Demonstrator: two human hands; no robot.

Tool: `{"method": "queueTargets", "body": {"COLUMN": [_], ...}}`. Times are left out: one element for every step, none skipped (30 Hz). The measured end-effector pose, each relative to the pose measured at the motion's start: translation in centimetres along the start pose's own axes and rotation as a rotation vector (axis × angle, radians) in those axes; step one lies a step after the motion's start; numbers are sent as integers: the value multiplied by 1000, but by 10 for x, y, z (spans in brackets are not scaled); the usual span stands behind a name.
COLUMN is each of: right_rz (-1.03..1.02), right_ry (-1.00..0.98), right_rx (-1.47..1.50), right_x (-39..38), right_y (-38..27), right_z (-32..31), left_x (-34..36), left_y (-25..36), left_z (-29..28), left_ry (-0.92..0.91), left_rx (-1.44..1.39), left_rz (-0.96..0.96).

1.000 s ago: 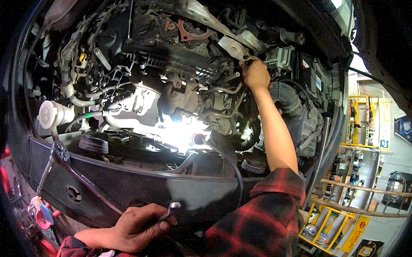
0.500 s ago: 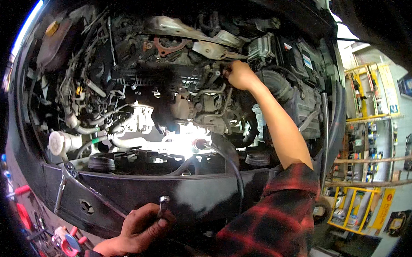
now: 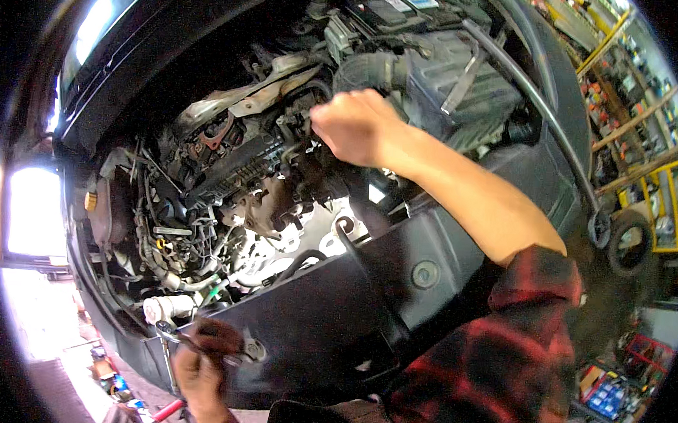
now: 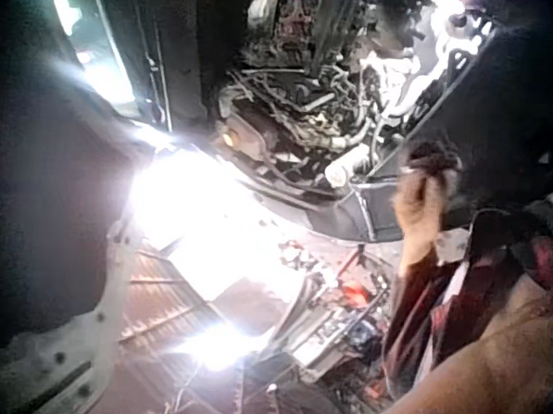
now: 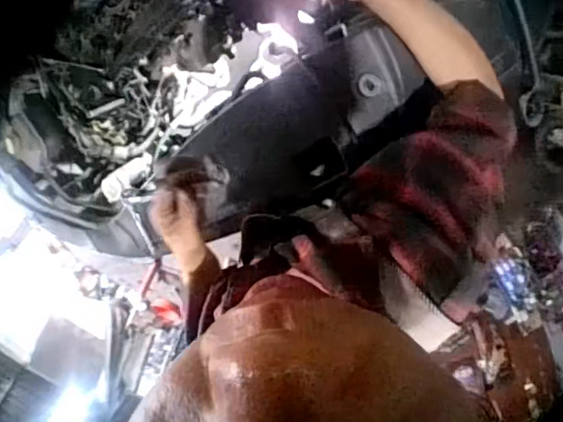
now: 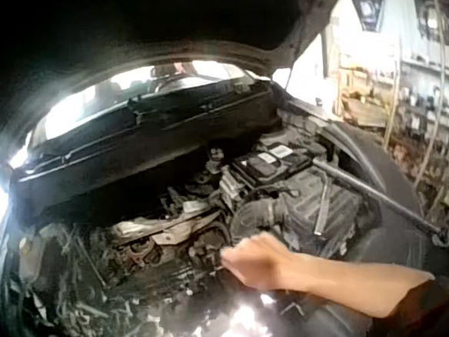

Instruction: The person works on the top of a car engine inside the engine bay, using a wrench to loosen and tighten various bolts and components.

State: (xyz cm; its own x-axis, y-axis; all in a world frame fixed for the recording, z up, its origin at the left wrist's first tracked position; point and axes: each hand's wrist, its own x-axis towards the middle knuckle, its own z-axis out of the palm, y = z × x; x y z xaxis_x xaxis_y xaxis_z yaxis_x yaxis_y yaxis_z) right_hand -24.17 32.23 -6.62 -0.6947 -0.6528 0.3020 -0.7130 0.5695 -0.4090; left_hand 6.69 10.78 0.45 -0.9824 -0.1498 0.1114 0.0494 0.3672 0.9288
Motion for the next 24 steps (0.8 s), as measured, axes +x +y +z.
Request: {"method": "queueTargets", "body": {"right_rz": [-41,-170,-93,-70,-62,-17,-12,-8,-2,6,-1,0,-1,5,6,9,17,21,29,23,64,94,92,96], "right_ry": [39,189,92,93,117,73,61,45,32,18,10,-3,-17,-27,-40,-56,-74,-79,-82,-66,-103,-122,-106,-85], "right_rx": [-78,-55,-120,-105,-84,-102,-91,-84,-75,-71,-58,-46,-37,-1,3,7,13,24,36,56,70,93,131,152], "right_x": [0,1,2,2,3,3,3,3,2,2,2,2,2,2,2,1,1,1,0,1,2,3,5,9], "right_y": [4,8,12,15,18,20,22,24,25,26,26,27,28,28,29,29,30,31,32,34,36,39,43,45], "right_z": [-3,-5,-10,-14,-18,-22,-25,-28,-30,-31,-32,-33,-33,-32,-32,-30,-28,-26,-23,-21,-17,-14,-10,-5], "left_x": [3,26,41,68,91,119,147,178,208,238,268,290,316,335,350,363,372,378,381,384,382,380,377,373], "left_y": [19,26,33,34,35,32,26,16,9,-1,-12,-25,-34,-44,-55,-66,-77,-87,-95,-102,-108,-113,-116,-118], "left_z": [-3,-14,-14,-16,-12,-4,8,25,37,51,66,80,88,96,100,104,107,108,108,107,106,104,103,102], "left_ry": [102,-20,17,-41,-59,-77,-116,-221,-295,-369,-451,-464,-554,-634,-657,-662,-670,-655,-633,-634,-613,-583,-548,-539], "left_rx": [46,237,314,459,440,466,510,209,322,281,269,225,327,348,414,460,494,642,791,872,860,866,880,787], "left_rz": [-253,-131,-134,-21,-83,-88,15,8,80,-8,-30,-21,-58,-55,-55,-74,-92,31,139,113,83,98,142,141]}}
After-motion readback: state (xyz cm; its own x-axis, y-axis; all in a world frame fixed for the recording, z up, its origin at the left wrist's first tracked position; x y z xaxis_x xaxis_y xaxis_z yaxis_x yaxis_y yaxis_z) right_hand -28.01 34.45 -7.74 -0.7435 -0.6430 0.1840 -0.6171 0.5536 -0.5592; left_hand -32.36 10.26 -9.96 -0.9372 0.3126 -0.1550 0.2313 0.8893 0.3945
